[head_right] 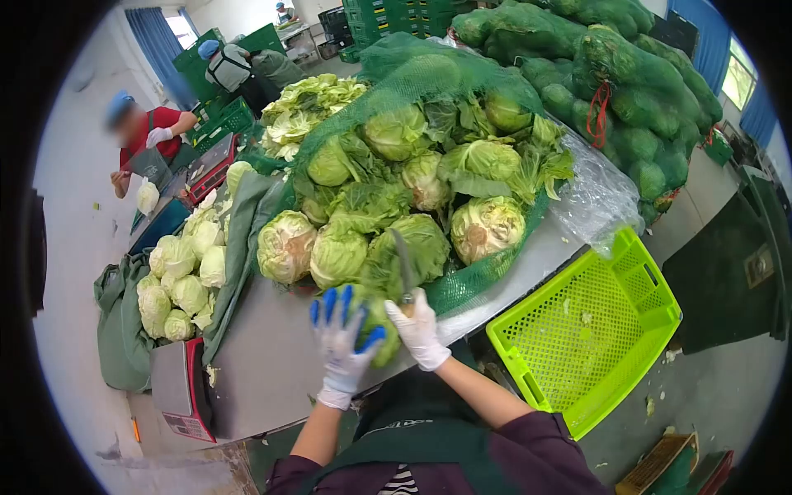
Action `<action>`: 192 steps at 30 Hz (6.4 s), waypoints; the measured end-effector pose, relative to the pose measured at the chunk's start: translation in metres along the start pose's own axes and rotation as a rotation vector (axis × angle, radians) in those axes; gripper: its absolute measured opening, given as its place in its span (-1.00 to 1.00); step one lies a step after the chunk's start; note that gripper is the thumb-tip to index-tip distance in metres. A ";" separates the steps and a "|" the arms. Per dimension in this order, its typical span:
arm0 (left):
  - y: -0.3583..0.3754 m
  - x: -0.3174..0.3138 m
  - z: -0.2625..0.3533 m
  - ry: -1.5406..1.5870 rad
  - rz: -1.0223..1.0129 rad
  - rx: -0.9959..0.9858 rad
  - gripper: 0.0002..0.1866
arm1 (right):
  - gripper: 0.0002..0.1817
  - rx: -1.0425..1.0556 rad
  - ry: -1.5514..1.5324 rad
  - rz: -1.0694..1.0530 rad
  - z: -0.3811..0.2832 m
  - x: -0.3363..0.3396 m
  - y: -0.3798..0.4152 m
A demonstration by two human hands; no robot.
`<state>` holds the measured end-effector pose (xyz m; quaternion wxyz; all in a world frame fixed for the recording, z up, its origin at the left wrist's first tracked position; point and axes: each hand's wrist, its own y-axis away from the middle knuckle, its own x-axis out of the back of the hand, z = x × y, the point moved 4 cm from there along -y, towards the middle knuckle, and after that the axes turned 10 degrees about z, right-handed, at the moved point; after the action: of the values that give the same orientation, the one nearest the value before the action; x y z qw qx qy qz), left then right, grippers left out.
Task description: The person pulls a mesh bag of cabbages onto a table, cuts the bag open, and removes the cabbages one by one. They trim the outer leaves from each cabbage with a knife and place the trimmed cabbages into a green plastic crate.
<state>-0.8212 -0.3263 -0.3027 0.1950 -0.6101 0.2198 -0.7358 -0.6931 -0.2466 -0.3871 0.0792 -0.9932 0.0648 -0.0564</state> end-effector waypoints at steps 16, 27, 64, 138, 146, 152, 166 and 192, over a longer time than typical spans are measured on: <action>0.079 -0.044 -0.301 0.732 0.360 0.947 -0.69 | -0.67 0.297 -0.395 -0.629 -0.111 -0.216 0.039; 0.069 0.016 -0.081 0.358 0.442 0.073 -0.61 | -0.66 0.313 0.554 0.242 -0.016 0.141 -0.023; -0.140 -0.147 0.122 0.797 -0.080 -0.118 -0.25 | -0.52 -0.652 0.855 0.945 0.185 0.483 0.161; -0.216 -0.228 0.160 0.816 -0.323 0.534 -0.48 | -0.92 -0.053 0.944 0.205 0.078 0.212 -0.139; -0.158 -0.183 0.177 0.812 0.077 0.210 -0.54 | -0.61 -0.631 -0.218 0.417 0.194 0.199 -0.115; -0.163 -0.161 0.165 1.587 -0.078 0.260 -0.56 | -0.75 -0.120 0.378 0.567 0.105 0.226 -0.106; -0.155 -0.212 0.188 1.091 -0.257 0.157 -0.29 | -0.69 -0.519 0.218 0.827 0.206 0.373 -0.107; -0.135 -0.164 0.255 0.510 0.053 -0.189 -0.38 | -0.45 -0.001 0.863 0.365 0.043 0.309 -0.168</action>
<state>-0.5435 -0.1452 -0.3198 0.0949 -0.4144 0.3453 -0.8367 -0.3628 -0.1180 -0.3703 0.0530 -0.8514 0.2652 -0.4494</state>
